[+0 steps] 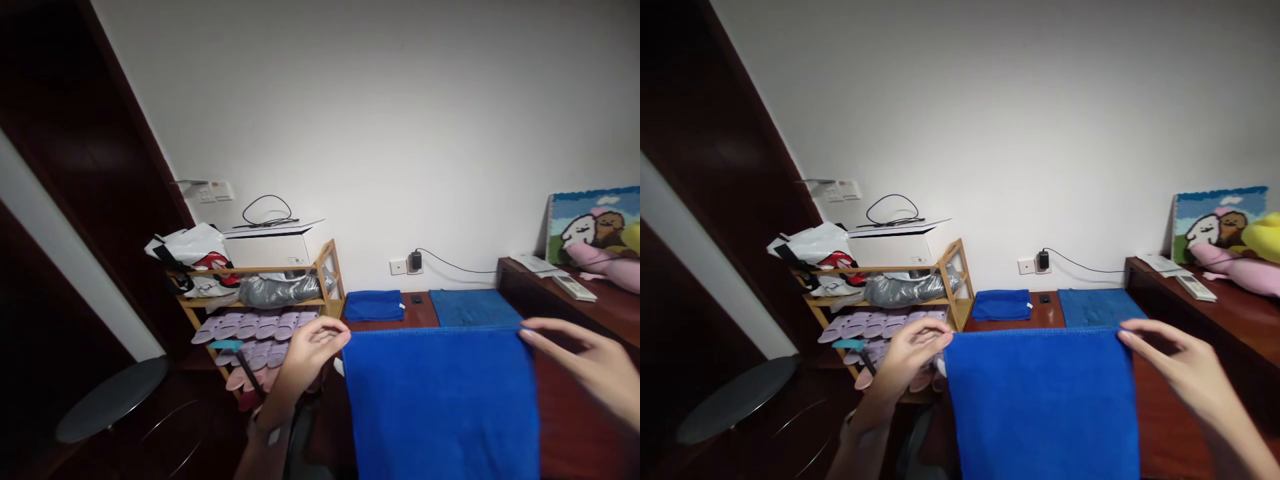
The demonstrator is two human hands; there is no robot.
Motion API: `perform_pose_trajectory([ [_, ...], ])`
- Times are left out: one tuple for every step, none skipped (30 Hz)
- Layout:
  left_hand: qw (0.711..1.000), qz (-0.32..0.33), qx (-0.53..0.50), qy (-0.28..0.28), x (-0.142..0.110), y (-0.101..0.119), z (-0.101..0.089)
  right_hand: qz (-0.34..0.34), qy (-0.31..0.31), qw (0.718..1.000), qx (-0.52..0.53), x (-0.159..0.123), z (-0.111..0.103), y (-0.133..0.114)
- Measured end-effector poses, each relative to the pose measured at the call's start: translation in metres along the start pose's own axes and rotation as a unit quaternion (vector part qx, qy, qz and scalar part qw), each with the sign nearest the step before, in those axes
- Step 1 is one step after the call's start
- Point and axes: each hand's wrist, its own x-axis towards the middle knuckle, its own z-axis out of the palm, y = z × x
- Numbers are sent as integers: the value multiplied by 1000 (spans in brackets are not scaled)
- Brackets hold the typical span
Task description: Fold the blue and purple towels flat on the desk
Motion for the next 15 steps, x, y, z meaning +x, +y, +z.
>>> perform_pose_trajectory([
  [1000,-5,0,-11,13,-16,3,26,-19,999,23,12,16,5],
  [1000,-4,2,-19,27,-33,6,52,-41,997,48,25,35,13],
  [1000,-2,10,-23,42,-52,11,71,-63,993,68,39,56,22],
  [999,0,25,-24,58,-72,16,79,-81,991,76,51,79,33],
  [998,-1,52,-21,72,-92,22,84,-95,989,73,62,103,46],
  [996,-8,90,-1,84,-111,30,89,-105,989,56,69,127,58],
  [994,-14,106,13,92,-129,38,99,-105,989,26,72,150,69],
  [992,-17,124,27,95,-145,47,109,-102,989,5,69,171,79],
  [989,-18,141,38,94,-159,56,117,-100,988,-14,61,189,87],
  [987,-17,153,43,89,-172,66,124,-97,987,-31,48,204,93],
  [986,-15,163,43,80,-185,77,128,-98,986,-44,29,215,98],
  [984,-10,175,32,67,-197,88,131,-101,985,-55,8,224,103],
  [982,-3,191,13,52,-209,98,130,-108,983,-67,-17,231,106],
  [977,9,211,-18,37,-222,108,128,-116,981,-84,-43,237,110],
  [965,32,253,-62,21,-234,117,123,-126,978,-109,-69,241,115],
])
